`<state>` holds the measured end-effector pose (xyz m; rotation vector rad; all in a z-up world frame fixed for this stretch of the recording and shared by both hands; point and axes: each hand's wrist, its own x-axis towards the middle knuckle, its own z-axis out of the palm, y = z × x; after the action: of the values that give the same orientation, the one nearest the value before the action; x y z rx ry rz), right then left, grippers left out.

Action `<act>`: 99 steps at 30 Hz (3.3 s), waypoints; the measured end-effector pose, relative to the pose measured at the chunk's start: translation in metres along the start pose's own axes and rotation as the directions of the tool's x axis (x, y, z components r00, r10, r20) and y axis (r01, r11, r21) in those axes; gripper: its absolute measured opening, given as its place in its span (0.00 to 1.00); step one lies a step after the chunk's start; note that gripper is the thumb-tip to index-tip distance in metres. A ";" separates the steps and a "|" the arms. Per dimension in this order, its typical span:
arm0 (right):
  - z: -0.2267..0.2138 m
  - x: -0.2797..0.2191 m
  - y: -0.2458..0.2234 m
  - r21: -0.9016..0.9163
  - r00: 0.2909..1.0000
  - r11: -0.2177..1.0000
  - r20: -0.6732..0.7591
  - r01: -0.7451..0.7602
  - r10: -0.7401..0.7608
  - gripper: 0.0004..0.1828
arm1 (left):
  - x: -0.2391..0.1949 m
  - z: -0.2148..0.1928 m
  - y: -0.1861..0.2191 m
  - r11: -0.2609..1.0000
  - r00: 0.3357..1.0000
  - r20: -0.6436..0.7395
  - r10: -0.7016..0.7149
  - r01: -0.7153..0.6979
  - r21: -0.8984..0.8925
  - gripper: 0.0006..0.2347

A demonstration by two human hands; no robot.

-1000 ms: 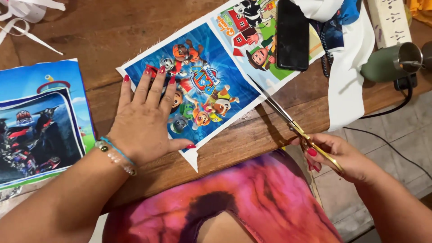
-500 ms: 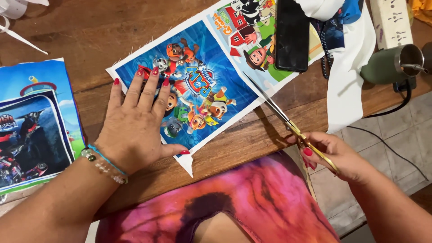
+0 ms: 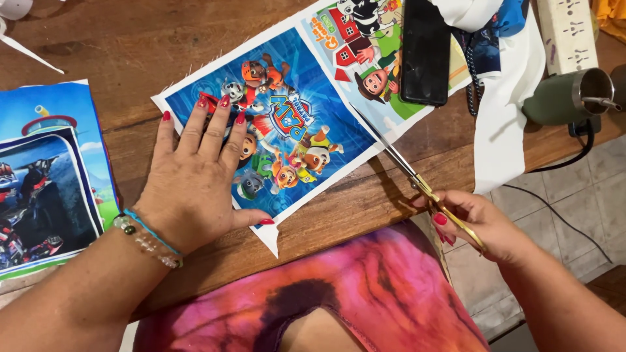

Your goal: The person uses gold-handled scissors to cut a piece of blue fabric featuring cartoon characters. They carefully trim the edges of the fabric, rotating it as needed, and then place the cut piece on the table.

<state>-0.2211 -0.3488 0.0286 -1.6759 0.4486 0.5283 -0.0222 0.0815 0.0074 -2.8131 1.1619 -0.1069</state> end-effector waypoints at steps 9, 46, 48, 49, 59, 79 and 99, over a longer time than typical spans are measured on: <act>0.000 -0.001 0.000 -0.023 0.999 0.999 -0.032 -0.023 0.022 0.23 | 0.000 -0.001 0.000 1.000 1.000 -0.002 0.004 -0.004 -0.010 0.64; 0.013 0.007 -0.029 -0.042 0.998 0.999 0.059 0.005 -0.003 0.24 | 0.001 0.000 0.003 0.993 0.990 0.109 -0.087 0.078 0.089 0.66; 0.015 0.010 -0.033 -0.071 0.999 0.997 0.040 -0.024 0.027 0.20 | 0.001 0.000 0.003 0.993 0.989 0.113 -0.091 0.081 0.089 0.66; 0.015 0.011 -0.030 -0.070 0.999 0.997 0.040 -0.024 0.027 0.20 | 0.001 -0.001 0.003 0.993 0.989 0.113 -0.091 0.081 0.090 0.66; 0.020 0.018 -0.022 -0.127 0.999 0.991 0.001 0.043 -0.043 0.22 | 0.000 0.001 0.003 0.995 0.991 0.100 -0.089 0.083 0.060 0.66; 0.021 0.015 -0.016 -0.154 0.996 0.986 -0.054 0.060 -0.069 0.17 | 0.001 -0.001 0.003 0.994 0.988 0.120 -0.095 0.088 0.064 0.67; 0.039 0.030 -0.052 -0.096 0.998 0.994 -0.036 -0.053 0.050 0.16 | 0.003 -0.006 0.005 0.994 0.983 0.146 -0.108 0.102 0.050 0.65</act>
<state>-0.1702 -0.3012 0.0483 -1.7724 0.4990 0.5682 -0.0242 0.0755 0.0125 -2.7898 0.9688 0.0686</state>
